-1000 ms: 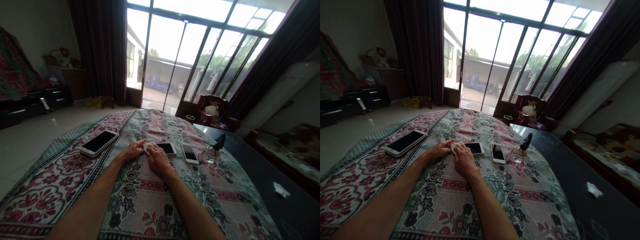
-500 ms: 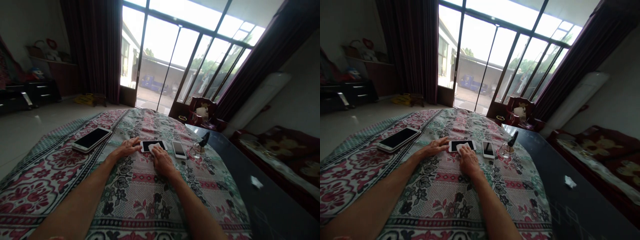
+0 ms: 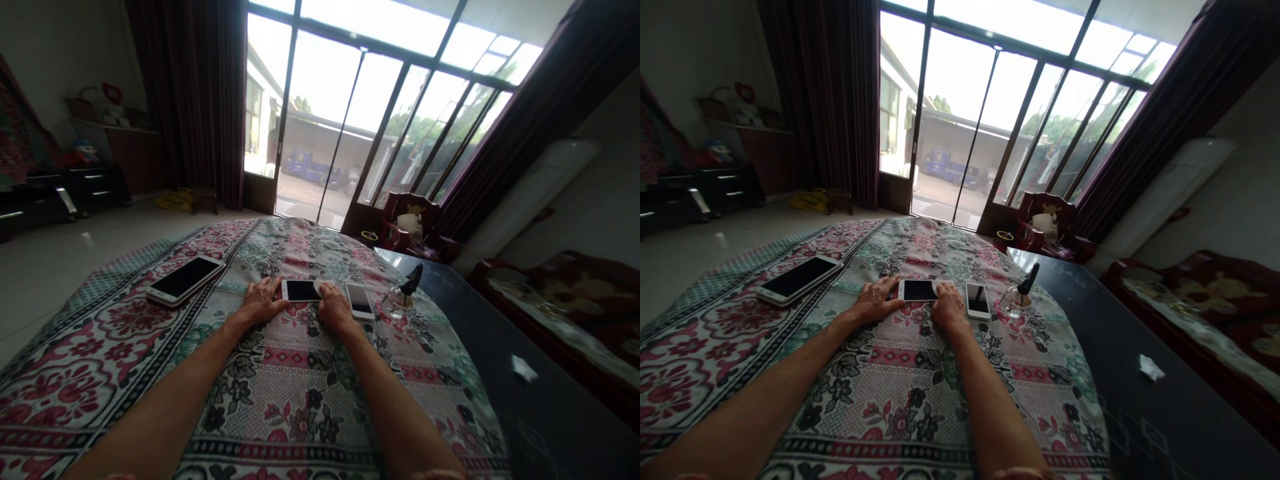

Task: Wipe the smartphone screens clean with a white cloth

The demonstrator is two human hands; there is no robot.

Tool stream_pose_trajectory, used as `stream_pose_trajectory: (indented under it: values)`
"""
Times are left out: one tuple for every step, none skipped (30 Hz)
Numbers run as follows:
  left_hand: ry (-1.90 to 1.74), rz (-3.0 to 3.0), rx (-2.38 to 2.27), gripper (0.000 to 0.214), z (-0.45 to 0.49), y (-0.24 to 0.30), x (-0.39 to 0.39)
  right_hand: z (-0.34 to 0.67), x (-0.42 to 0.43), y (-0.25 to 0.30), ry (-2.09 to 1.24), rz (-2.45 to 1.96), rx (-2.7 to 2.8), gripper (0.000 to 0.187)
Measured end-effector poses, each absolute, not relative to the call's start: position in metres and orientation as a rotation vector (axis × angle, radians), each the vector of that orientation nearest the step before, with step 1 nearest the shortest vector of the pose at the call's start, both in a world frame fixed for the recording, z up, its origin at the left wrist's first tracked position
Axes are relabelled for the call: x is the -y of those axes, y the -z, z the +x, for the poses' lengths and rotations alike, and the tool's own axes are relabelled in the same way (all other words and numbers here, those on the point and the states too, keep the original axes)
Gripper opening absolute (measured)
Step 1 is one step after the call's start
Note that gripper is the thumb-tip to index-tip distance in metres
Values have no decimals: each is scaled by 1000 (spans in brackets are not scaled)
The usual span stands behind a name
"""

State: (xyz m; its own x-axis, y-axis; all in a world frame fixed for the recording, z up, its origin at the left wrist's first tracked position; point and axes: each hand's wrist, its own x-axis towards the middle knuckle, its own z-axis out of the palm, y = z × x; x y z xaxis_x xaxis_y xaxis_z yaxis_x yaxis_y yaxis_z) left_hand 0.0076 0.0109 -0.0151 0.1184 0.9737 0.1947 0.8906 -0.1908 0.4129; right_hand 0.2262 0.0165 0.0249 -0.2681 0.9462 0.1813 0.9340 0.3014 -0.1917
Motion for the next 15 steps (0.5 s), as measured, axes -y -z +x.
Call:
stream_pose_trajectory:
  values:
    - [-623, 2186, -1855, 71, 7, 15, -12, 225, -19, -25, -59, -1716, 2296, 39]
    - [-618, 2180, -1849, 71, 7, 16, -13, 225, -21, -26, -51, -1720, 2282, 37]
    - [-616, 2176, -1843, 70, 6, 16, -13, 224, -24, -26, -46, -1724, 2272, 34]
    - [-617, 2174, -1837, 70, 6, 16, -14, 223, -27, -26, -44, -1728, 2264, 33]
    - [-618, 2175, -1832, 69, 6, 16, -14, 222, -31, -25, -47, -1729, 2263, 32]
    - [-619, 2178, -1826, 69, 6, 16, -14, 220, -34, -25, -52, -1725, 2267, 32]
    - [-617, 2181, -1822, 69, 6, 15, -15, 219, -37, -24, -56, -1716, 2274, 32]
    - [-612, 2183, -1817, 69, 6, 15, -15, 218, -39, -22, -59, -1705, 2280, 32]
    - [-607, 2185, -1813, 68, 6, 15, -15, 216, -41, -20, -58, -1697, 2279, 32]
    - [-605, 2185, -1811, 68, 6, 15, -15, 214, -42, -19, -53, -1690, 2271, 32]
    - [-607, 2185, -1807, 67, 6, 14, -16, 213, -42, -17, -50, -1686, 2259, 33]
    - [-612, 2186, -1803, 67, 6, 14, -16, 211, -42, -15, -49, -1686, 2245, 34]
    - [-618, 2188, -1797, 67, 6, 13, -17, 208, -41, -14, -52, -1684, 2238, 35]
    - [-624, 2189, -1794, 67, 6, 13, -18, 206, -40, -13, -61, -1677, 2242, 37]
    - [-629, 2188, -1792, 66, 5, 12, -19, 202, -39, -12, -72, -1666, 2254, 39]
